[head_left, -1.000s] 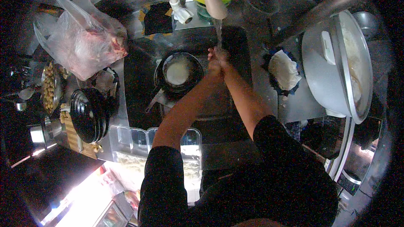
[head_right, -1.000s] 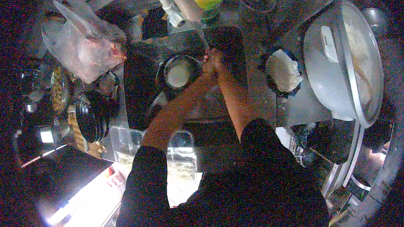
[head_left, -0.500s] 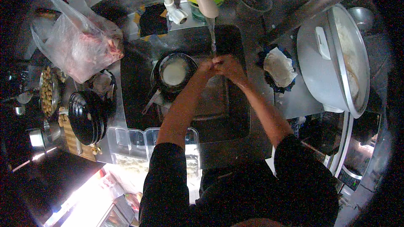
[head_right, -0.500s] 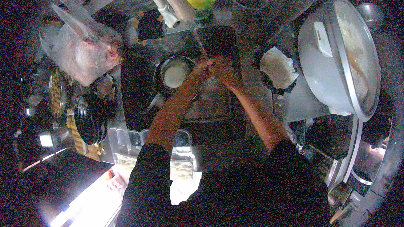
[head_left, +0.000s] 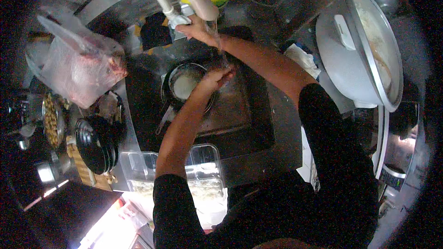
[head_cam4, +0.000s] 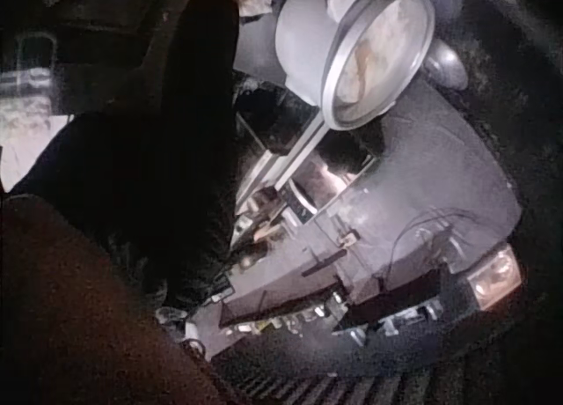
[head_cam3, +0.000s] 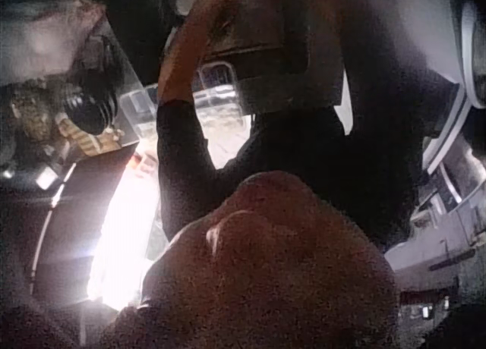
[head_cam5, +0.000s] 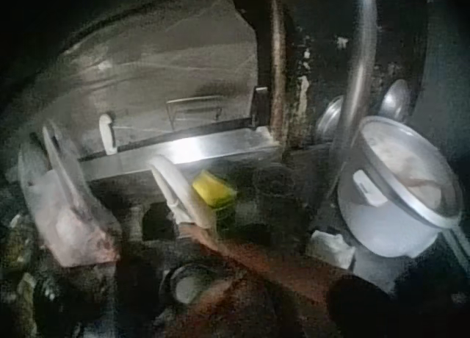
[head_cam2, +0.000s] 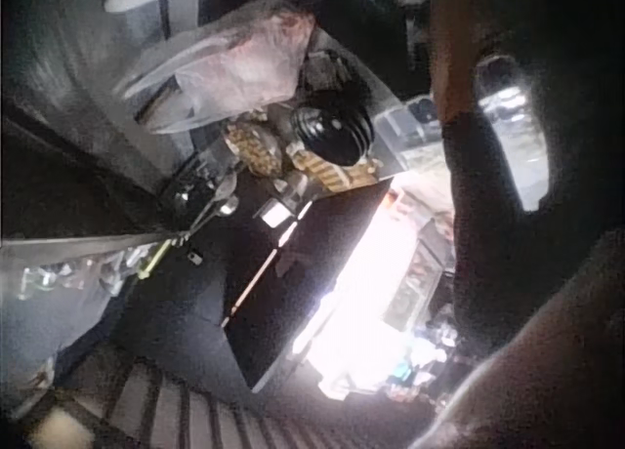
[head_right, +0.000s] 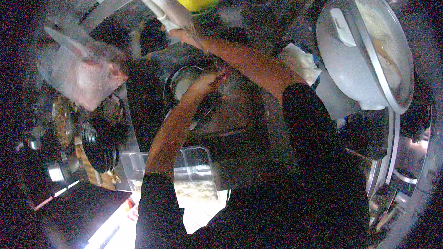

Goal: The person assembles a meal in a plastic container by adding rice, fried items, and meat using tongs. They also wipe the countertop and handle a tortilla and french fries during the process.

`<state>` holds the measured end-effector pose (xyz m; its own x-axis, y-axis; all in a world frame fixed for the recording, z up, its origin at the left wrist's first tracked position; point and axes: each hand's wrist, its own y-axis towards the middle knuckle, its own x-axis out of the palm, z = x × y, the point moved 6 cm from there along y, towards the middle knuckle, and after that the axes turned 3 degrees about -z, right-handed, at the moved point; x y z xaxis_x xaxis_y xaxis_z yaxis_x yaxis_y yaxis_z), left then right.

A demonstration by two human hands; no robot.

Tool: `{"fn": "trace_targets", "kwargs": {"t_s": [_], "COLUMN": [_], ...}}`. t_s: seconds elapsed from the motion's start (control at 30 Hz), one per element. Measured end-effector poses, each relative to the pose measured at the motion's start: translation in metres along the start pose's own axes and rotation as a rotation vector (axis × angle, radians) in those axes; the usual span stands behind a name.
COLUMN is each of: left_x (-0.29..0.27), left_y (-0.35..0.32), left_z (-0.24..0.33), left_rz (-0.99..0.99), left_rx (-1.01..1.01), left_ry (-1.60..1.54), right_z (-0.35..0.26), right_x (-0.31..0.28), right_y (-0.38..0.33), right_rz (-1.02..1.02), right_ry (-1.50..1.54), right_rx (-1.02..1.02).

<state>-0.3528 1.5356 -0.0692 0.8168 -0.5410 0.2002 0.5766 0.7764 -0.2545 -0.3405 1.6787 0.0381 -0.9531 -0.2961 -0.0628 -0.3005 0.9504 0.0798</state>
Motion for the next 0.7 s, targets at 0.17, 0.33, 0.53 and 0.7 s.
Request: {"fn": "trace_targets", "kwargs": {"t_s": [0.17,0.33,0.53,0.7], "left_x": [-0.004,-0.001,-0.033,-0.088], "left_y": [-0.003,0.016,-0.043,-0.04], "left_z": [-0.002,-0.04,-0.047,-0.03], "left_rz": [-0.147,-0.178,-0.223,-0.035], "left_rx": [0.117,-0.213,0.309,-0.169], "left_ry": [0.043,-0.57,1.667,1.571], "right_z": [0.007,0.018,0.075,-0.014], "right_x": [0.017,-0.009,-0.024,-0.096], "right_y": [-0.005,-0.007,-0.197,-0.252], "right_rz": [0.015,-0.235,-0.562,-0.042], "right_ry": [0.57,0.638,-1.267,-0.875], "right_rx": [0.251,0.266,-0.068,0.108]}}
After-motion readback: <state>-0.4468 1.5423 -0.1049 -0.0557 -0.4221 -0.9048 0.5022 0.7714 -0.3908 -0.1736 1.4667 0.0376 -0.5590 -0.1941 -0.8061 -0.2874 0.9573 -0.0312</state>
